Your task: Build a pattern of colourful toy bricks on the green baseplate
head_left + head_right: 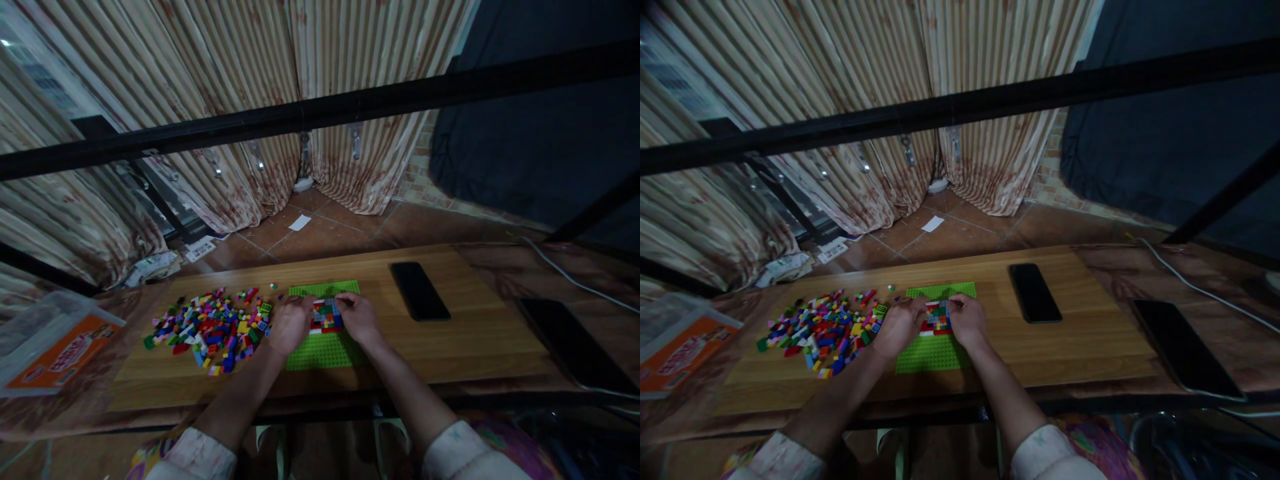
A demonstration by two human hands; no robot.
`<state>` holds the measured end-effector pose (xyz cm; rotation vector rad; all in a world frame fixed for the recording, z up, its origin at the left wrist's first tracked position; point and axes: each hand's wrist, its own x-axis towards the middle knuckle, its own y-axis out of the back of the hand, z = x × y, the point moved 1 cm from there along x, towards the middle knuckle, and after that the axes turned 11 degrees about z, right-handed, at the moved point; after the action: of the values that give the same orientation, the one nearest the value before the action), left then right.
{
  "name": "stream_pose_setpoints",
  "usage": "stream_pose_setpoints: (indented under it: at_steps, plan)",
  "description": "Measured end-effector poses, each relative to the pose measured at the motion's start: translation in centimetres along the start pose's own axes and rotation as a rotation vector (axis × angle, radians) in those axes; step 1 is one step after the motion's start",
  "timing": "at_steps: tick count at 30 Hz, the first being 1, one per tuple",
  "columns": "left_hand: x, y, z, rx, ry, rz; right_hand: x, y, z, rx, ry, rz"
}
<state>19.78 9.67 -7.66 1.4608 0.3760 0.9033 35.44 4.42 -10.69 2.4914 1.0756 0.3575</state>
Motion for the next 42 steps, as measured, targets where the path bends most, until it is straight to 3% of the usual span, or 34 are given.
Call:
stream_pose_setpoints:
  at_steps: [6, 17, 23, 32, 42]
  plan:
    - [0.2, 0.0, 0.0, 0.018, -0.031, 0.018, -0.3, 0.0, -0.2, -0.066, 0.04, -0.046]
    - [-0.5, -1.3, -0.5, 0.023, -0.079, 0.169, -0.7, -0.3, -0.4, -0.219, 0.09, -0.054]
    - [-1.1, -2.0, -0.7, -0.024, -0.037, 0.248, -0.9, -0.3, -0.3, -0.206, 0.118, -0.046]
    - [-2.2, -2.4, -0.8, -0.107, -0.019, 0.244, -1.1, -0.5, 0.1, -0.189, 0.165, -0.01]
    - [-2.2, -1.9, -0.1, -0.04, -0.049, 0.178, -1.5, -0.9, 0.3, -0.227, 0.196, 0.008]
